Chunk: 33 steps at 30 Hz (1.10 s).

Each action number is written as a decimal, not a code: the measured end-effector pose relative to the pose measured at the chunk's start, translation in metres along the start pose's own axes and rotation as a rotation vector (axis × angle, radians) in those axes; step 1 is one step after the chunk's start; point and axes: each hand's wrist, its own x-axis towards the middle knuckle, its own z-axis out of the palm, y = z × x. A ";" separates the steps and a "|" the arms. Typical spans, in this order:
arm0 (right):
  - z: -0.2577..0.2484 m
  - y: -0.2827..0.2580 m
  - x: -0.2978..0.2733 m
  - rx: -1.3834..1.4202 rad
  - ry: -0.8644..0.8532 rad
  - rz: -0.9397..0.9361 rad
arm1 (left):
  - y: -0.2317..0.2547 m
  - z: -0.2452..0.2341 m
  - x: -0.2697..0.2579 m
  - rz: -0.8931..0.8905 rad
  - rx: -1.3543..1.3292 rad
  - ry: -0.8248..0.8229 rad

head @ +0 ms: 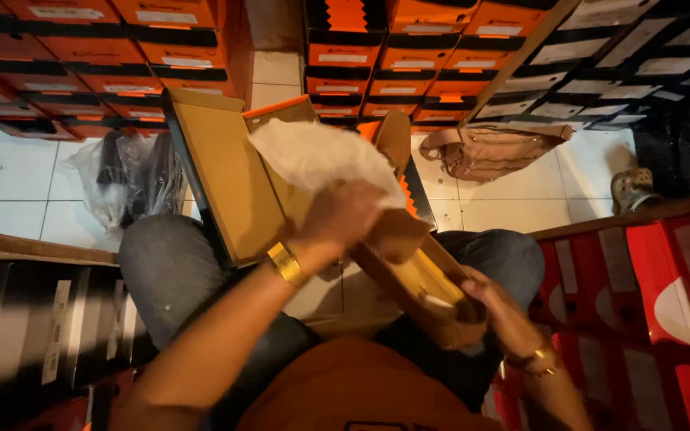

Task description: The person wipes a brown shoe with a cloth, wraps it in paper, and places it in an orange shoe box before repeating the process with a black shoe and storing the boxes on a shelf.

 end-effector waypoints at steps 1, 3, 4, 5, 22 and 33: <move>0.009 -0.004 0.005 0.306 0.022 0.074 | 0.015 -0.008 0.000 -0.050 0.002 -0.073; 0.018 -0.005 0.012 0.611 0.039 0.143 | 0.029 -0.018 -0.006 -0.100 0.007 -0.143; 0.018 -0.001 0.015 0.615 0.009 0.124 | 0.029 -0.021 -0.013 -0.098 0.079 -0.135; 0.018 0.004 0.016 0.619 -0.021 0.109 | 0.029 -0.023 -0.020 -0.098 0.149 -0.129; 0.039 0.034 0.059 0.629 0.187 0.281 | 0.030 -0.001 -0.030 0.054 0.022 0.018; 0.063 0.031 0.104 0.325 0.328 0.064 | 0.071 -0.012 -0.033 0.120 0.008 0.094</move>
